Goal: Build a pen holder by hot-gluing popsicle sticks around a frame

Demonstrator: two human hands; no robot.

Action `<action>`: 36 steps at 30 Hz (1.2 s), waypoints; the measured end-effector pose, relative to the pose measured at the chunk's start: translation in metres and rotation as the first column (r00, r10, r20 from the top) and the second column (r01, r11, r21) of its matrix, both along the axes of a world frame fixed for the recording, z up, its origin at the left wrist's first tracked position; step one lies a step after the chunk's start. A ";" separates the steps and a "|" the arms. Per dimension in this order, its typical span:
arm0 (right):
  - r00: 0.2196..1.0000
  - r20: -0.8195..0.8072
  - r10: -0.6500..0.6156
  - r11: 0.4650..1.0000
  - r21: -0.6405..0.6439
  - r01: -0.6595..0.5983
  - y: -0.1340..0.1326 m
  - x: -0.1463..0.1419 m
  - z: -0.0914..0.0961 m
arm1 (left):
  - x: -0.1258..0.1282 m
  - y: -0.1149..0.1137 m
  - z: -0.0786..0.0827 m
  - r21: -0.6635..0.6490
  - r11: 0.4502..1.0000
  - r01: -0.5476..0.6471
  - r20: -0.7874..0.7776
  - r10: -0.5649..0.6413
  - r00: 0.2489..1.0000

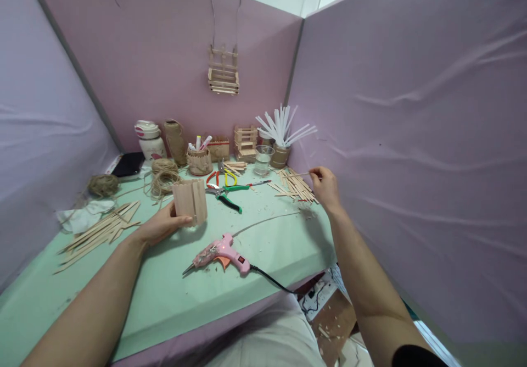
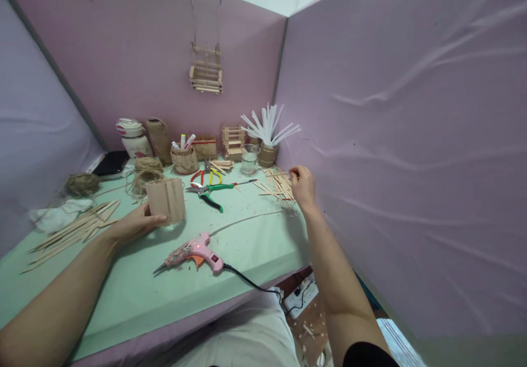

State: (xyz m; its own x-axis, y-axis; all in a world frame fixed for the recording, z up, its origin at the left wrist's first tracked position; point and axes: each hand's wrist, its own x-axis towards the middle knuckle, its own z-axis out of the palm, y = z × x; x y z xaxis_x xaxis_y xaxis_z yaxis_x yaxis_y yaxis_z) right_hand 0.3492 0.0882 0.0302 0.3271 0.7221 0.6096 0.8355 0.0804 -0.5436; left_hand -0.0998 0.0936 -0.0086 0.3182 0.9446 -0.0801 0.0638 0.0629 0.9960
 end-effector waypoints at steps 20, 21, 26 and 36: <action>0.516 -0.476 0.712 0.567 -0.044 -0.823 0.010 -0.206 0.050 | 0.007 -0.008 0.000 -0.031 0.984 0.174 0.213 -0.164 0.963; 0.497 -0.474 0.727 0.536 -0.061 -0.842 0.015 -0.215 0.051 | 0.007 -0.008 -0.001 -0.026 0.985 0.170 0.216 -0.161 0.963; 0.481 -0.392 0.784 0.447 -0.181 -0.876 0.034 -0.244 0.050 | 0.004 -0.006 -0.002 -0.026 0.988 0.152 0.253 -0.140 0.957; 0.525 -0.214 0.824 0.453 -0.307 -0.837 0.047 -0.244 0.050 | 0.002 -0.008 0.000 -0.026 0.984 0.178 0.316 -0.161 0.935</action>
